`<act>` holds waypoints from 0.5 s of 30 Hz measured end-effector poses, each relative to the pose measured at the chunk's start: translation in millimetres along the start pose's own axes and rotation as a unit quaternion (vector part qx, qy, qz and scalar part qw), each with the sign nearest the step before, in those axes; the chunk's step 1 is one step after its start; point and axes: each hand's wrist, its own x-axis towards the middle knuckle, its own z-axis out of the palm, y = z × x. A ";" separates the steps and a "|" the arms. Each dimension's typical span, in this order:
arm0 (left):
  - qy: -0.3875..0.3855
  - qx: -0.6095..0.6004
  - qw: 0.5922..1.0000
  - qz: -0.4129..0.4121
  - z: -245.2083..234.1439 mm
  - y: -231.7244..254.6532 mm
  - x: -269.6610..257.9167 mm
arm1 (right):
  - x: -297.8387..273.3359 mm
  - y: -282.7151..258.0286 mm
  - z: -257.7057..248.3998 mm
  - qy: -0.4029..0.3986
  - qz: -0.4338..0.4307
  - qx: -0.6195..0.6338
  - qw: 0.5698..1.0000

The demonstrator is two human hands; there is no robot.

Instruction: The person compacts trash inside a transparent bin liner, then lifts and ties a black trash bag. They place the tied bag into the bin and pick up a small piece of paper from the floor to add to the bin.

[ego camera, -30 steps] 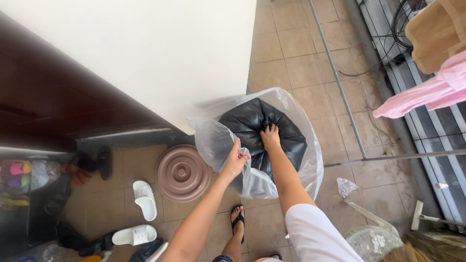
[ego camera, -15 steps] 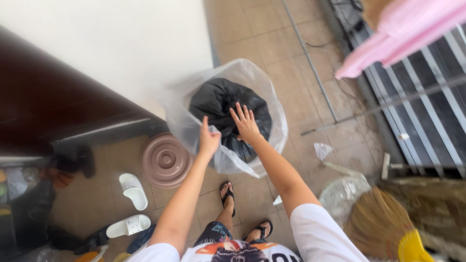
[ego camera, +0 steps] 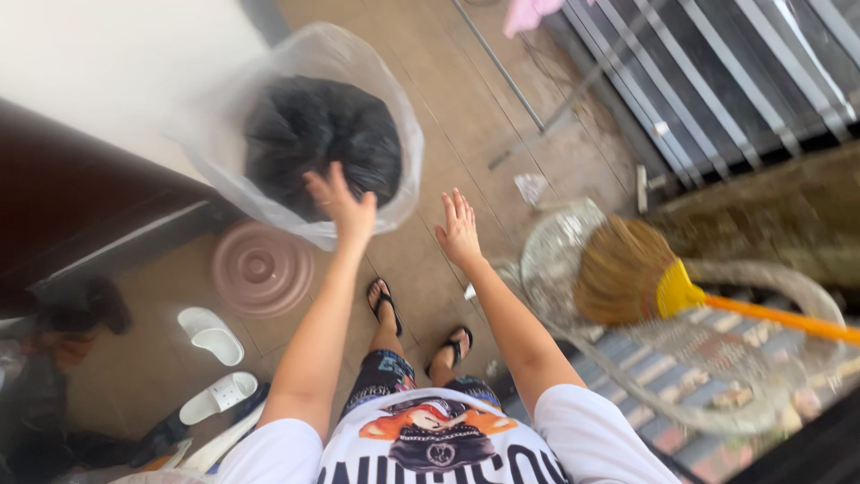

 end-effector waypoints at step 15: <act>-0.533 0.102 0.822 0.171 96.6 -35.4 -166.7 | -221.9 98.9 54.5 -0.211 0.356 -0.048 0.909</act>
